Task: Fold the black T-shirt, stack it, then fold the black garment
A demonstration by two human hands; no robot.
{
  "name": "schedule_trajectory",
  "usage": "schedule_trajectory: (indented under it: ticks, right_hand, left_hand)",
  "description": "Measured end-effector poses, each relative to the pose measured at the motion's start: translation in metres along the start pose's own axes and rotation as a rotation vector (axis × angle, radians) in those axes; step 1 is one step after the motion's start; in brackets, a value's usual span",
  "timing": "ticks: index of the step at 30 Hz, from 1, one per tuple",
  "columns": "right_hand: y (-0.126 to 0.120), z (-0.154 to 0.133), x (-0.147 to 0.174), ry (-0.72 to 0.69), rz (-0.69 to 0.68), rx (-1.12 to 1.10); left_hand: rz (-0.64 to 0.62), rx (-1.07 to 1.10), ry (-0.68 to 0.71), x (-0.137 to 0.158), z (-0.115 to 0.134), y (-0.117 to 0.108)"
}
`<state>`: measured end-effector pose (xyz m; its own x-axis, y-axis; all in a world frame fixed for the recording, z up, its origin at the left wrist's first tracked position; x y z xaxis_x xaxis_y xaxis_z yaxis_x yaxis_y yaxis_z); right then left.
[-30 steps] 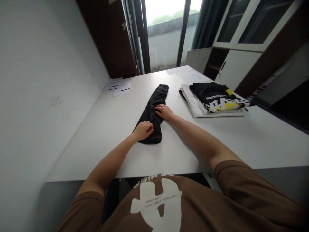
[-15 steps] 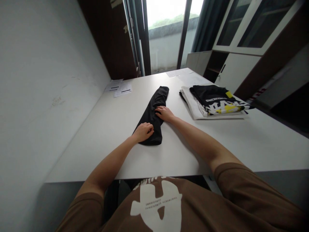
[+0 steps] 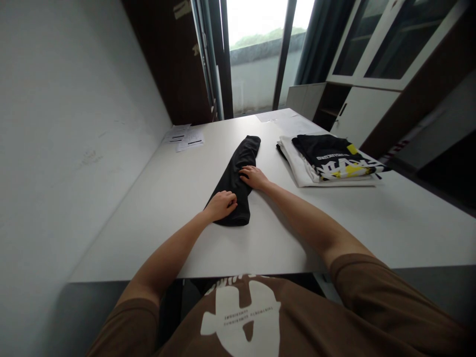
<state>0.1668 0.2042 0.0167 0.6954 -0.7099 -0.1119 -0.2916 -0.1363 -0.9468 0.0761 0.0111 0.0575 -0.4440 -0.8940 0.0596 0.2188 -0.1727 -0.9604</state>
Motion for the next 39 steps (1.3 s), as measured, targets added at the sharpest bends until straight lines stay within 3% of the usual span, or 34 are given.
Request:
schedule_trajectory:
  ticks: [25, 39]
  right_hand:
    - [-0.011, -0.01, 0.006, -0.008, 0.019, -0.013]
    - [-0.013, -0.012, 0.006, -0.014, -0.002, -0.02]
  left_hand:
    - [0.028, -0.029, -0.018, 0.0, -0.004, 0.001]
    - [0.154, 0.036, -0.146, 0.006, -0.053, -0.01]
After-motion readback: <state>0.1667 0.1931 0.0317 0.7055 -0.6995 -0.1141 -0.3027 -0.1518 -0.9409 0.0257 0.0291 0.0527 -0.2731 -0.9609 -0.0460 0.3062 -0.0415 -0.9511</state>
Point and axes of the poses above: each hand's wrist, its own x-axis away from the middle knuckle, its own y-axis out of the palm, z = x × y, the point moved 10 cm from there along -x, towards the middle knuckle, and after that the axes turned 11 degrees about -z, right-handed, at the moved point
